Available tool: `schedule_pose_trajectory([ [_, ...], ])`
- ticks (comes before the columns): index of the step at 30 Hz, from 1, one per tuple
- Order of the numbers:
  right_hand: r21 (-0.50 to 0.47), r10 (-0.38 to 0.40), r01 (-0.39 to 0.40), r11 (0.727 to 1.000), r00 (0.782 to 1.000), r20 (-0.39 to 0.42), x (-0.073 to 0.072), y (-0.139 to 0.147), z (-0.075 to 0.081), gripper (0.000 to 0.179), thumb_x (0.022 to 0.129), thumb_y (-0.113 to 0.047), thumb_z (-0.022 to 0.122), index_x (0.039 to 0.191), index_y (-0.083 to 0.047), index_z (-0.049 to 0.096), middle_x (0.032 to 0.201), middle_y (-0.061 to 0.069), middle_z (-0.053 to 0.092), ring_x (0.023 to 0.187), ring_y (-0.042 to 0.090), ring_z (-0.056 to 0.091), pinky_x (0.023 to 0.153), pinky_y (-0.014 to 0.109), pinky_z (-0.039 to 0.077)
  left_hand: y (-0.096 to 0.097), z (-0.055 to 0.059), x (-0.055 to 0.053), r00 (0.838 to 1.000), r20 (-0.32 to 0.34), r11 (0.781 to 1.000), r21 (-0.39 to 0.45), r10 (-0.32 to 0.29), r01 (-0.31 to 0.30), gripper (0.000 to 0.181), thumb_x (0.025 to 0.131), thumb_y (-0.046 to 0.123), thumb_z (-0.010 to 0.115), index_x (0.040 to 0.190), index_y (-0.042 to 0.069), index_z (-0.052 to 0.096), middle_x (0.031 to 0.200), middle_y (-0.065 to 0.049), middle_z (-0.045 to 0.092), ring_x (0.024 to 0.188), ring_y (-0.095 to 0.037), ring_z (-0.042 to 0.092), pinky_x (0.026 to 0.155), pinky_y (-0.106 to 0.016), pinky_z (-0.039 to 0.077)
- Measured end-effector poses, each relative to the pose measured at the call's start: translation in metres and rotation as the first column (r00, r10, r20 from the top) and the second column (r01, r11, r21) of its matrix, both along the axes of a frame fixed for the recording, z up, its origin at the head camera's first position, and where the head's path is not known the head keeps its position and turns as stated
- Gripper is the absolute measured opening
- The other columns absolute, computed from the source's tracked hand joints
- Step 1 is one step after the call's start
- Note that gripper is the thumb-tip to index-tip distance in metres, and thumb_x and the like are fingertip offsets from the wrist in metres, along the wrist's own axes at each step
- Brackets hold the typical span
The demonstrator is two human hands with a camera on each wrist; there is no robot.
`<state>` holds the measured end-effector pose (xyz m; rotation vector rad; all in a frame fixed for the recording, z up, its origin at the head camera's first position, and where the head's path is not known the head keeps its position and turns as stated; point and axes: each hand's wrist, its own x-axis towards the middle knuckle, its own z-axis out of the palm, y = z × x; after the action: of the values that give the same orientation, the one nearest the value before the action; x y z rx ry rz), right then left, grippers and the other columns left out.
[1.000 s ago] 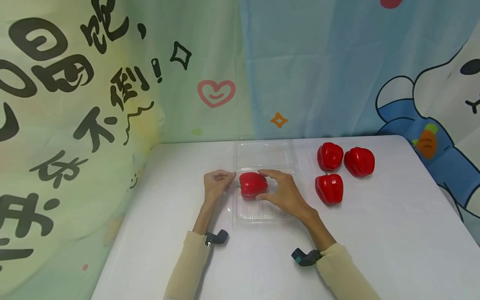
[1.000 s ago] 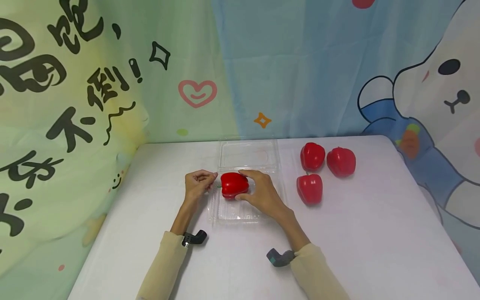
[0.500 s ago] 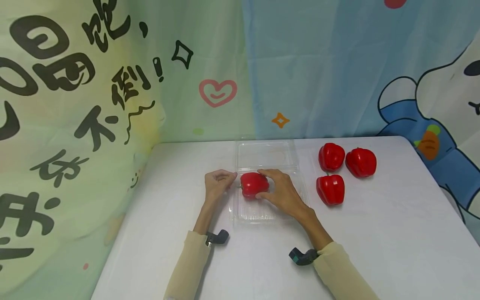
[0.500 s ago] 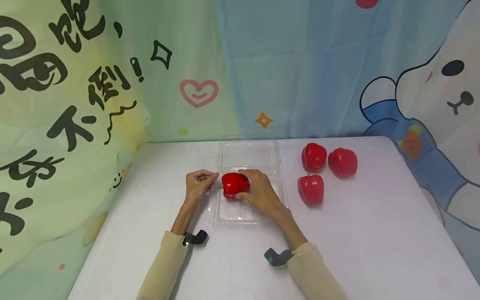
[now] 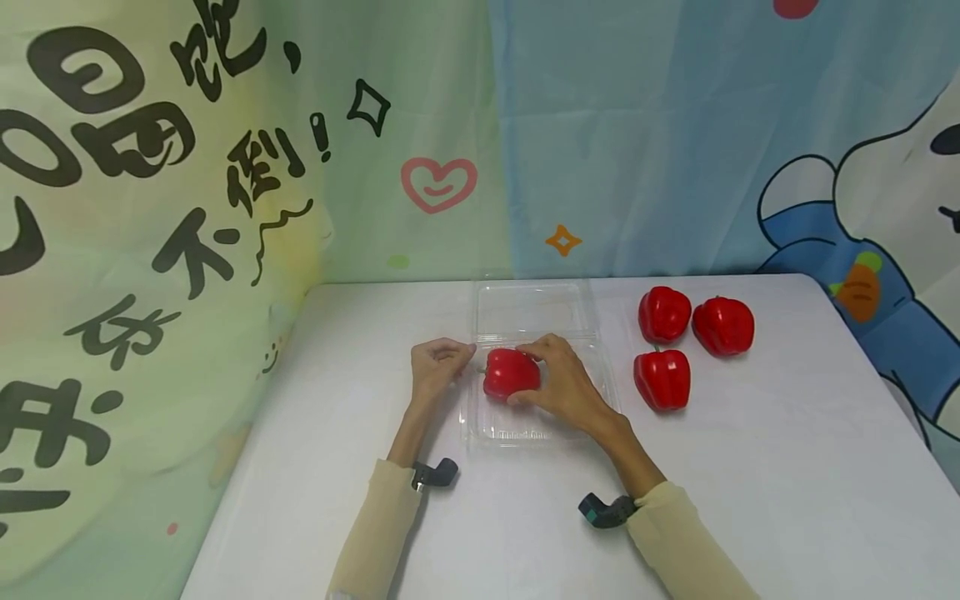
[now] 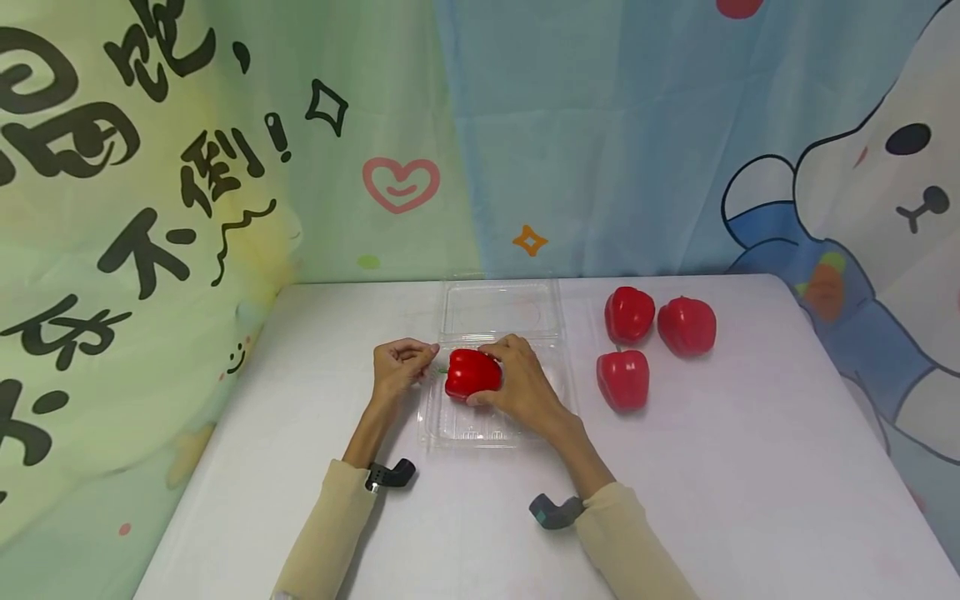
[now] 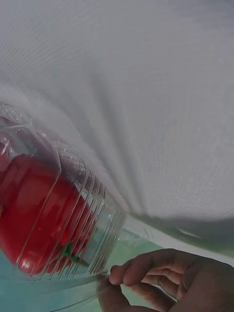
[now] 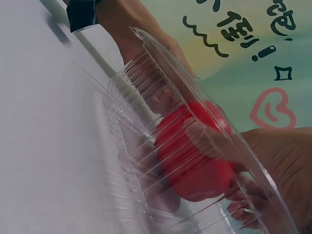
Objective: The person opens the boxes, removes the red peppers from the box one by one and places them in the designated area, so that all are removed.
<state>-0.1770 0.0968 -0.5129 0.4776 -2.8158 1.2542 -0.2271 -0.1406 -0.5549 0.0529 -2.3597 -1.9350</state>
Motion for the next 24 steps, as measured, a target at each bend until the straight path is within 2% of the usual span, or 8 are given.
schedule_pose_trajectory([
  [4,0.009,-0.002,0.002,1.000,1.000,0.019,0.002,0.001,0.000,0.080,0.076,-0.028,0.101,0.146,-0.010,0.068,0.135,0.011,0.066,0.127,0.031,0.064,0.106,0.054,0.061,0.001,0.001,0.000,1.000,0.000,1.000,0.005,0.000,0.000,0.019,0.095,0.017,0.084,0.090,-0.001,0.080,0.074,-0.018,0.077,0.056,-0.008,0.061,0.054,-0.020,0.047],
  [7,0.002,0.000,0.000,1.000,0.999,0.038,0.004,0.003,0.000,0.081,0.077,-0.028,0.100,0.148,-0.011,0.066,0.140,0.011,0.067,0.129,0.031,0.064,0.107,0.055,0.060,0.000,0.001,0.000,1.000,0.005,1.000,0.007,0.003,-0.003,0.019,0.094,0.017,0.084,0.090,-0.001,0.080,0.073,-0.015,0.077,0.056,-0.008,0.061,0.053,-0.020,0.048],
  [12,-0.039,0.005,-0.003,0.999,0.998,0.065,0.008,0.006,0.002,0.085,0.078,-0.023,0.099,0.152,-0.011,0.060,0.148,0.013,0.066,0.129,0.034,0.065,0.104,0.054,0.062,0.000,0.002,0.000,1.000,0.011,1.000,0.001,0.012,-0.012,0.019,0.093,0.018,0.085,0.090,0.000,0.080,0.073,-0.015,0.077,0.056,-0.008,0.062,0.054,-0.021,0.048],
  [20,-0.099,-0.011,0.016,0.995,0.999,0.051,0.009,0.013,0.004,0.086,0.077,-0.024,0.100,0.152,-0.012,0.061,0.147,0.013,0.067,0.120,0.032,0.067,0.094,0.050,0.065,0.000,0.001,0.000,1.000,0.007,1.000,-0.021,0.016,-0.016,0.020,0.094,0.019,0.084,0.090,0.000,0.081,0.074,-0.015,0.078,0.058,-0.009,0.062,0.055,-0.021,0.048],
  [24,-0.143,-0.011,0.013,0.990,1.000,0.013,0.008,0.017,0.004,0.084,0.076,-0.027,0.100,0.151,-0.012,0.063,0.144,0.011,0.070,0.117,0.030,0.067,0.092,0.051,0.065,0.001,0.000,0.000,1.000,0.014,1.000,-0.010,0.022,-0.022,0.019,0.093,0.019,0.085,0.089,0.001,0.081,0.070,-0.008,0.076,0.057,-0.009,0.062,0.054,-0.021,0.048],
])
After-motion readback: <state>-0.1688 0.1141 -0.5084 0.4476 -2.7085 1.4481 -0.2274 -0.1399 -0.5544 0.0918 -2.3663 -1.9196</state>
